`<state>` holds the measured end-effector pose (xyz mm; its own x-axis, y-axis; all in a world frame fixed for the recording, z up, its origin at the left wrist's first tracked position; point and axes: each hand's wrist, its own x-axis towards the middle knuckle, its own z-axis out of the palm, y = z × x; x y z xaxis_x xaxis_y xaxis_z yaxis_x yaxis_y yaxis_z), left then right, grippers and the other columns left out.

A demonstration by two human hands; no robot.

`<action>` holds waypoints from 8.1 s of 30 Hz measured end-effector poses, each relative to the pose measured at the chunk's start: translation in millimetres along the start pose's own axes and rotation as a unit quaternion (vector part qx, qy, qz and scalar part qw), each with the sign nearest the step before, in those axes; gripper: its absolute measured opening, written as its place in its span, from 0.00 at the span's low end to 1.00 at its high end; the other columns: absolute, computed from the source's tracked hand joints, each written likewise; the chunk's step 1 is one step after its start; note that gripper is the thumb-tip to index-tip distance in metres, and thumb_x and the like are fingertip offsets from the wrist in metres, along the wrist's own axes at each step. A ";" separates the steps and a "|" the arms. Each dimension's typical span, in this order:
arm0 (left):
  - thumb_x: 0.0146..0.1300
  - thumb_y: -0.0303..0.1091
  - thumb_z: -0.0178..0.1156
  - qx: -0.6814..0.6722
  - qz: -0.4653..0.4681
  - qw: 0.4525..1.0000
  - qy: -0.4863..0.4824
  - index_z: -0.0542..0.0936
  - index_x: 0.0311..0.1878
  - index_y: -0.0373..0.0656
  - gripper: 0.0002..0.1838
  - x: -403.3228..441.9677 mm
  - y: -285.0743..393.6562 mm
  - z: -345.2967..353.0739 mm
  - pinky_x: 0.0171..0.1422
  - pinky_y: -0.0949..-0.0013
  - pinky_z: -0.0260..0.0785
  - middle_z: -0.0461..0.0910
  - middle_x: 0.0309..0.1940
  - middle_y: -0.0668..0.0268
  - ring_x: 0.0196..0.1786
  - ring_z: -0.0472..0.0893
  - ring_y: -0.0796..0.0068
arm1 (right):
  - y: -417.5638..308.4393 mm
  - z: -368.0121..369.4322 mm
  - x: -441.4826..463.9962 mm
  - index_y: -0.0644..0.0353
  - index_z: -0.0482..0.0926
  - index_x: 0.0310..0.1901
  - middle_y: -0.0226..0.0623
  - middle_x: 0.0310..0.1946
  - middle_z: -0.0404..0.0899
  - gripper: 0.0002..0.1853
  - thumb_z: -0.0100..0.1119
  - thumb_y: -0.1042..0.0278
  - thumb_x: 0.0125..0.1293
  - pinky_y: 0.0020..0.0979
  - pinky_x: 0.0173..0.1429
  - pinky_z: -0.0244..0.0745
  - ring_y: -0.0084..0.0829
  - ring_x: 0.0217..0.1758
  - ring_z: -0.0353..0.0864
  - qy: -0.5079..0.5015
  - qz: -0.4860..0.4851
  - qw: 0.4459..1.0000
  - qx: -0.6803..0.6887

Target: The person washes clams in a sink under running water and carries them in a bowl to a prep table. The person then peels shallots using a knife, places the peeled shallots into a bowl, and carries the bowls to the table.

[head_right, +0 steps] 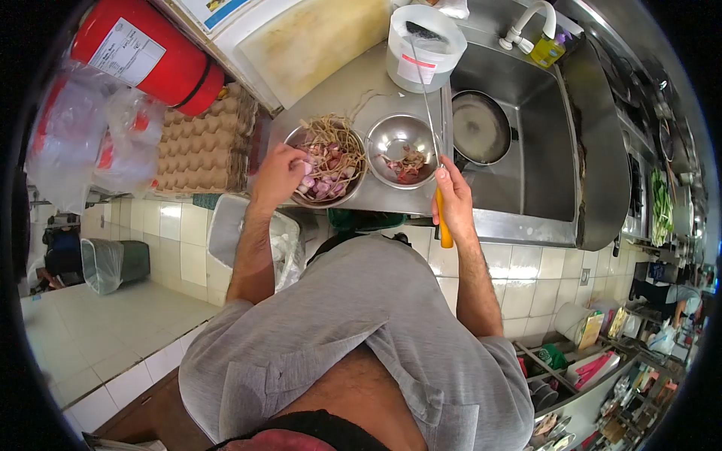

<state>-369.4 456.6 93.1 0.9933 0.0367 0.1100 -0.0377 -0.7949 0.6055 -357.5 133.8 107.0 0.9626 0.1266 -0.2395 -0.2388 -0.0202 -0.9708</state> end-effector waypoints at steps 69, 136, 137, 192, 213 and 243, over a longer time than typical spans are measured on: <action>0.55 0.23 0.58 -0.263 0.038 0.964 -0.010 0.78 0.38 0.34 0.07 31.0 26.6 -1.4 0.41 0.74 0.70 0.80 0.32 0.62 0.34 0.79 0.74 | -25.2 84.0 15.1 0.63 0.53 0.64 0.35 0.30 0.81 0.39 0.62 0.76 0.51 0.17 0.16 0.60 0.14 0.16 0.68 0.065 -0.080 0.994 0.029; 0.61 0.31 0.57 -0.649 -0.119 0.733 -0.166 0.76 0.47 0.36 0.13 31.0 100.3 77.4 0.42 0.79 0.65 0.78 0.38 0.67 0.38 0.74 0.82 | -30.7 33.5 16.9 0.63 0.53 0.65 0.28 0.19 0.73 0.38 0.62 0.76 0.54 0.18 0.15 0.61 0.16 0.14 0.67 -0.029 -0.112 0.993 0.031; 0.61 0.30 0.56 -0.693 -0.125 0.693 -0.154 0.75 0.48 0.35 0.13 31.2 96.9 79.8 0.42 0.78 0.66 0.78 0.37 0.67 0.38 0.74 0.81 | -29.6 31.9 14.3 0.61 0.54 0.65 0.27 0.18 0.71 0.36 0.60 0.71 0.58 0.18 0.15 0.61 0.16 0.13 0.66 -0.038 -0.100 0.994 0.031; 0.62 0.29 0.55 -0.733 -0.142 0.645 -0.164 0.76 0.44 0.37 0.09 28.4 109.1 80.2 0.44 0.70 0.72 0.77 0.33 0.66 0.36 0.77 0.75 | -10.7 14.1 9.1 0.56 0.59 0.65 0.29 0.12 0.65 0.28 0.43 0.50 0.68 0.20 0.12 0.57 0.18 0.09 0.62 -0.192 0.033 0.969 0.153; 0.63 0.27 0.54 -0.789 -0.155 0.581 -0.128 0.74 0.45 0.40 0.09 20.7 107.9 91.1 0.50 0.69 0.70 0.78 0.39 0.64 0.43 0.77 0.73 | -6.2 22.9 3.5 0.60 0.55 0.64 0.29 0.20 0.66 0.30 0.48 0.53 0.67 0.21 0.13 0.59 0.18 0.13 0.64 -0.140 -0.041 0.987 0.064; 0.58 0.24 0.59 -0.592 -0.009 0.805 0.035 0.78 0.45 0.34 0.11 16.7 112.8 100.9 0.42 0.77 0.69 0.79 0.35 0.65 0.35 0.77 0.80 | -5.6 19.1 4.1 0.54 0.63 0.63 0.26 0.18 0.67 0.26 0.48 0.53 0.67 0.19 0.14 0.58 0.15 0.13 0.62 -0.167 -0.069 0.983 0.043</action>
<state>-346.1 306.4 83.7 0.9877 0.1091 0.1118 -0.1428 0.3401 0.9295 -354.6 153.3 111.7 0.8946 0.4407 -0.0741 -0.1325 0.1031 -0.9858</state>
